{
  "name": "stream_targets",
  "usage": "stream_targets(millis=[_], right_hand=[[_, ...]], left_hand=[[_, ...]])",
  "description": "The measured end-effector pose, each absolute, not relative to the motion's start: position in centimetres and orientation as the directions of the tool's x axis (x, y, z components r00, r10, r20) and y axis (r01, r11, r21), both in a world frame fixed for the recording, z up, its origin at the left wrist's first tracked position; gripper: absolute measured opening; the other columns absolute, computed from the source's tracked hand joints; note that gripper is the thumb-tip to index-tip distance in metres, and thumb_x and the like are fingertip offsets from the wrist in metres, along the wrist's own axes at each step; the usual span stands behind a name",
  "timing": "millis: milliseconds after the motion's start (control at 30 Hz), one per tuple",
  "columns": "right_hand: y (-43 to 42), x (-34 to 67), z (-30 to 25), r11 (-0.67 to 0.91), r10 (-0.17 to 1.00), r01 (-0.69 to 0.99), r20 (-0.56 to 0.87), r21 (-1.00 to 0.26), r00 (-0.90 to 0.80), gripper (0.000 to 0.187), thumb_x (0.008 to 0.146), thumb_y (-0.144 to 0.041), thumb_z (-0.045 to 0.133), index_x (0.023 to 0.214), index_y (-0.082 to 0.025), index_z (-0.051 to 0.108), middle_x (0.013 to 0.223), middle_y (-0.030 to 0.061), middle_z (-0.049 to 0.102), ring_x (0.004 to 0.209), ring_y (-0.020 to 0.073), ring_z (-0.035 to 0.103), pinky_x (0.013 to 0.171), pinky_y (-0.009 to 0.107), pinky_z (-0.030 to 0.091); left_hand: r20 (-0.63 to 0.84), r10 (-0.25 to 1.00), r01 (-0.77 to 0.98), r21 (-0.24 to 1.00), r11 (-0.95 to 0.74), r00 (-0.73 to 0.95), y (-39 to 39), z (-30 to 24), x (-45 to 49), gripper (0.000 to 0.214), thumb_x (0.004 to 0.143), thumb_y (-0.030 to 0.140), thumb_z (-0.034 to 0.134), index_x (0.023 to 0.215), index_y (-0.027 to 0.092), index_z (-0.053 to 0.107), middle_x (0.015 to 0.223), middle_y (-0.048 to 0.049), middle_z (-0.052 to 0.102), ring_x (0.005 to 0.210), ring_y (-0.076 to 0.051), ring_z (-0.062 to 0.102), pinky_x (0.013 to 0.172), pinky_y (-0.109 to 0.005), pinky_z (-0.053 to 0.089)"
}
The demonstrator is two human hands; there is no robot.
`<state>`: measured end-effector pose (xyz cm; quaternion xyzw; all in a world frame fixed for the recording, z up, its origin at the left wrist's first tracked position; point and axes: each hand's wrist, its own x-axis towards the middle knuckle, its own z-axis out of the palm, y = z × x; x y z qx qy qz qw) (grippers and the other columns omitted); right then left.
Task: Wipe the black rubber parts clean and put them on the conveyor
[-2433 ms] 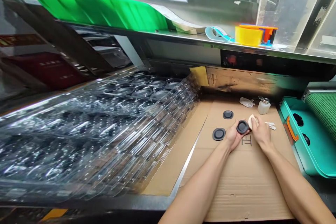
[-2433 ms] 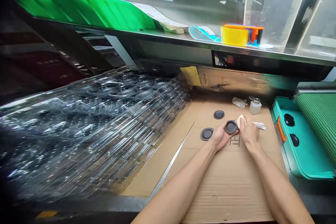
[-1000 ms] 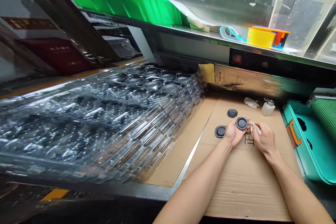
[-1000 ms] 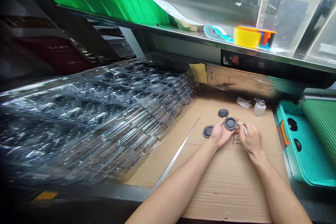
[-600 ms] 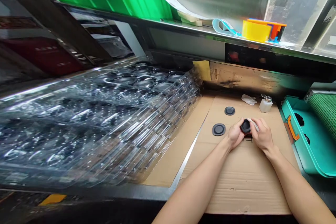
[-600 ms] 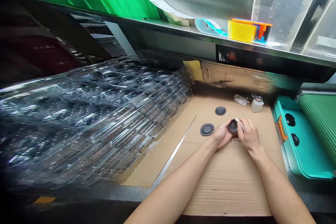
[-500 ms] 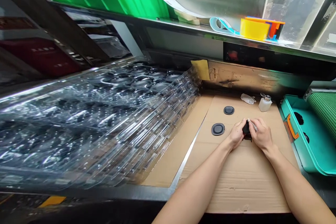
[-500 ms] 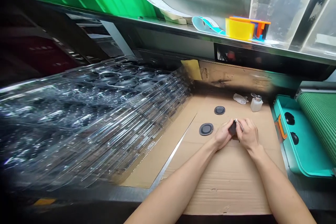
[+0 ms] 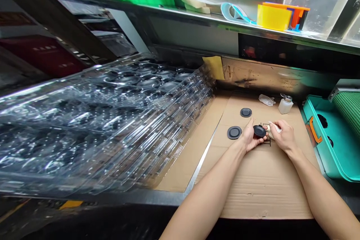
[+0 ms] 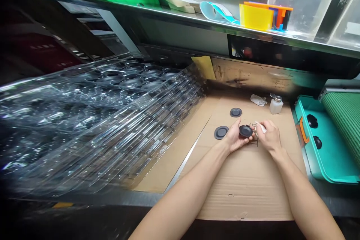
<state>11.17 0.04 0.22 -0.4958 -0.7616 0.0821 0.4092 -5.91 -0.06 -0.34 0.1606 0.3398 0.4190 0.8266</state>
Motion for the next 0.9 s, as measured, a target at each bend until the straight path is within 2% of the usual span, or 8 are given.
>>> stream_targets(millis=[167,267,467,567,700,900], right_hand=[[-0.1,10.9,0.1,0.496,0.861,0.656,0.418,-0.569,-0.288,0.021,0.095,-0.037,0.053,0.089,-0.021,0.066,0.085,0.0044,0.071,0.077,0.0177,0.063,0.070,0.028,0.046],[-0.1,11.0,-0.1,0.532,0.842,0.669,0.406,-0.519,-0.355,0.020,0.095,-0.036,0.053,0.092,-0.022,0.066,0.089,0.0046,0.071,0.080,0.0181,0.064,0.071,0.028,0.046],[0.1,11.1,-0.6,0.562,0.823,0.686,0.393,-0.461,-0.410,0.020,0.097,-0.035,0.052,0.097,-0.023,0.068,0.094,0.0051,0.071,0.083,0.0186,0.064,0.074,0.029,0.046],[0.1,11.1,-0.7,0.569,0.817,0.711,0.383,-0.413,-0.432,0.019,0.096,-0.034,0.053,0.101,-0.023,0.068,0.096,0.0051,0.070,0.085,0.0188,0.064,0.075,0.029,0.047],[-0.1,11.2,-0.6,0.542,0.827,0.781,0.363,-0.310,-0.430,0.019,0.096,-0.034,0.054,0.102,-0.026,0.070,0.096,0.0042,0.070,0.086,0.0190,0.064,0.072,0.028,0.044],[-0.4,11.6,0.4,0.544,0.828,0.788,0.337,-0.289,-0.448,0.016,0.092,-0.031,0.056,0.090,-0.026,0.071,0.088,0.0025,0.069,0.077,0.0177,0.062,0.067,0.028,0.042]], left_hand=[[-0.468,0.788,-0.557,0.559,0.614,0.400,0.0,-0.6,-5.6,0.062,0.098,0.060,0.029,0.088,0.010,0.064,0.065,-0.0134,0.065,0.049,-0.017,0.060,0.040,-0.023,0.046],[-0.464,0.798,-0.548,0.581,0.602,0.385,0.0,-0.7,-5.4,0.058,0.098,0.058,0.032,0.088,0.011,0.064,0.062,-0.0114,0.064,0.048,-0.017,0.060,0.040,-0.024,0.046],[-0.467,0.803,-0.483,0.642,0.596,0.371,-0.4,-0.2,-5.2,0.060,0.099,0.057,0.030,0.086,0.010,0.065,0.056,-0.0106,0.063,0.048,-0.018,0.061,0.041,-0.024,0.047],[-0.423,0.837,-0.432,0.720,0.543,0.347,-0.7,-0.5,-4.7,0.065,0.100,0.060,0.028,0.084,0.010,0.067,0.054,-0.0100,0.063,0.043,-0.016,0.059,0.041,-0.024,0.047],[-0.340,0.919,-0.305,0.870,0.388,0.198,-0.9,-1.4,-4.0,0.071,0.096,0.068,0.031,0.078,0.010,0.067,0.050,-0.0094,0.062,0.040,-0.016,0.058,0.039,-0.023,0.044],[-0.353,0.922,-0.117,0.920,0.373,0.161,-0.8,-1.4,-4.4,0.081,0.091,0.078,0.026,0.069,0.012,0.067,0.057,-0.0124,0.067,0.038,-0.016,0.058,0.037,-0.024,0.040]])
